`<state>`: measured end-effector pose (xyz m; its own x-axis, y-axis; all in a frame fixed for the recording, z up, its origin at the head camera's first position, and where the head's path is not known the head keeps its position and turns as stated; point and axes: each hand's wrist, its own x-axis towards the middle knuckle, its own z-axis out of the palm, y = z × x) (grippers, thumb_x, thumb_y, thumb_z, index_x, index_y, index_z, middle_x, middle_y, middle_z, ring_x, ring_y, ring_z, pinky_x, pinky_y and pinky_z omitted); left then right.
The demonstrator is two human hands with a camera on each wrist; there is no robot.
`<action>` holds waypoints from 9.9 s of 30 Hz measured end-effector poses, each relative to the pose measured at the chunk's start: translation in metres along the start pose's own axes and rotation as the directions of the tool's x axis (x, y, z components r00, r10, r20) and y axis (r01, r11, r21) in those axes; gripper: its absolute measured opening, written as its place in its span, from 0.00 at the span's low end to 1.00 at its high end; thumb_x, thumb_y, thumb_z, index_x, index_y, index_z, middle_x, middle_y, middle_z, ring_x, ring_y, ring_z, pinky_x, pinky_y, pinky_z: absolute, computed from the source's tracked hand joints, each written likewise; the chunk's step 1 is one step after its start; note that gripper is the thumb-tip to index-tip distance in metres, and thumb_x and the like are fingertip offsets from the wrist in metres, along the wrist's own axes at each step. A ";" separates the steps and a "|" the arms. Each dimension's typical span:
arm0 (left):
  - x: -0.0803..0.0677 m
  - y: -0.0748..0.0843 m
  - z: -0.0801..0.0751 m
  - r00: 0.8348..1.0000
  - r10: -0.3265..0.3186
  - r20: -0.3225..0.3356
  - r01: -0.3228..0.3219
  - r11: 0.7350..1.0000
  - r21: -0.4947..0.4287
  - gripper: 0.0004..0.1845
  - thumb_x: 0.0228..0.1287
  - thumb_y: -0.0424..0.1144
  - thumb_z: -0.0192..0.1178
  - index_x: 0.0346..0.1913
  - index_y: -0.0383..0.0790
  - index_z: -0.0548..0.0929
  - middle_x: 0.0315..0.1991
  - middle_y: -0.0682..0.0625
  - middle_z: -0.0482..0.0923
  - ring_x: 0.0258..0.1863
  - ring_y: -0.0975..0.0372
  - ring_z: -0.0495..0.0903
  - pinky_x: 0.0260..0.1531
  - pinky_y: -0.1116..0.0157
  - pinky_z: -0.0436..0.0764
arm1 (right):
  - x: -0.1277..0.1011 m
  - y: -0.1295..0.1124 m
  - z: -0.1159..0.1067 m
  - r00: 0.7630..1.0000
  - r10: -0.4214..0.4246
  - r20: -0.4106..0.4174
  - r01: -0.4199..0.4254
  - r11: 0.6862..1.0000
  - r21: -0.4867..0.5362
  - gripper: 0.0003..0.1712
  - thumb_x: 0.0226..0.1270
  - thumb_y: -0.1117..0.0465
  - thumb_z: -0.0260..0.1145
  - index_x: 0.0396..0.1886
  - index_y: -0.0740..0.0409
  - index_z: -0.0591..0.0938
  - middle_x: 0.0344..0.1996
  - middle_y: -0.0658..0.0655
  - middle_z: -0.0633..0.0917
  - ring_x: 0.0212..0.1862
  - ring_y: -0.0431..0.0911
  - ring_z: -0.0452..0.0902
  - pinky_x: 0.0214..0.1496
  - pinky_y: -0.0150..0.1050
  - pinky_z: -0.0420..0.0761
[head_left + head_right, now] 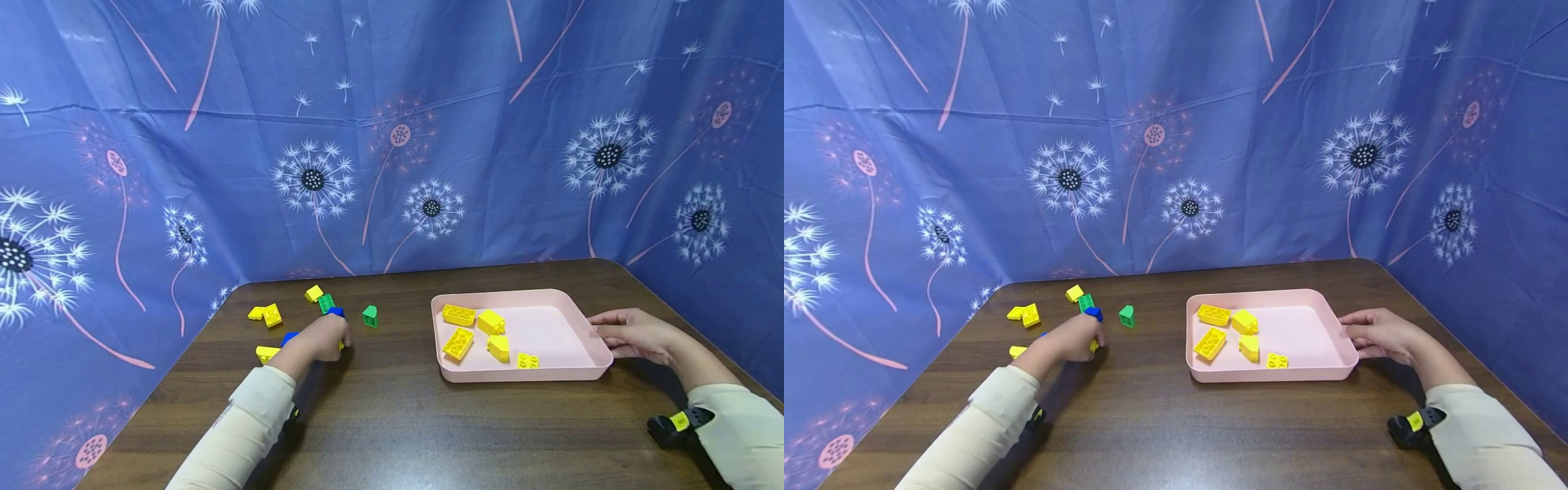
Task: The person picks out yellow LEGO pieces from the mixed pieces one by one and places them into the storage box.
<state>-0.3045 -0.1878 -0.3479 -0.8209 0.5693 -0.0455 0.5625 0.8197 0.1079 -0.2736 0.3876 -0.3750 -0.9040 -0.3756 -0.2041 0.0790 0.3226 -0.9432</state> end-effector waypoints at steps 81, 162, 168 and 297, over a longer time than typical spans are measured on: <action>0.209 0.239 0.000 0.978 0.209 0.029 -0.206 0.975 -0.084 0.12 0.54 0.39 0.74 0.43 0.46 0.89 0.34 0.62 0.82 0.33 0.71 0.75 0.35 0.81 0.73 | -0.002 -0.001 0.003 0.998 0.038 -0.057 -0.038 0.999 0.002 0.36 0.73 0.64 0.58 0.66 0.84 0.53 0.44 0.54 0.83 0.41 0.43 0.83 0.42 0.44 0.84; -0.045 0.018 -0.043 0.905 -0.073 -0.418 -0.024 0.975 -0.221 0.18 0.48 0.35 0.76 0.44 0.37 0.86 0.44 0.48 0.82 0.46 0.53 0.80 0.47 0.53 0.78 | -0.001 -0.005 0.001 0.998 0.047 -0.043 -0.048 0.999 -0.023 0.35 0.73 0.65 0.57 0.65 0.85 0.52 0.44 0.56 0.83 0.41 0.44 0.83 0.43 0.45 0.84; -0.073 -0.014 -0.037 0.902 -0.180 -0.393 0.097 0.970 -0.222 0.20 0.49 0.35 0.75 0.47 0.35 0.85 0.46 0.44 0.81 0.45 0.50 0.79 0.44 0.50 0.78 | 0.001 -0.004 0.000 0.997 0.053 -0.047 -0.054 0.998 -0.019 0.36 0.73 0.65 0.57 0.66 0.85 0.52 0.45 0.57 0.83 0.42 0.44 0.83 0.44 0.45 0.84; 0.118 0.161 -0.050 0.949 0.303 -0.081 -0.309 0.948 -0.075 0.17 0.49 0.48 0.76 0.37 0.42 0.86 0.31 0.58 0.80 0.33 0.65 0.73 0.33 0.73 0.72 | 0.000 -0.005 0.002 0.998 0.043 -0.043 -0.044 0.999 -0.016 0.35 0.72 0.65 0.59 0.66 0.84 0.55 0.45 0.56 0.84 0.42 0.44 0.83 0.43 0.45 0.84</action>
<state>-0.3156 0.0077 -0.2858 -0.6168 0.7840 0.0698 0.7796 0.5964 0.1913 -0.2730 0.3842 -0.3709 -0.9169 -0.3237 -0.2335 0.1120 0.3528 -0.9290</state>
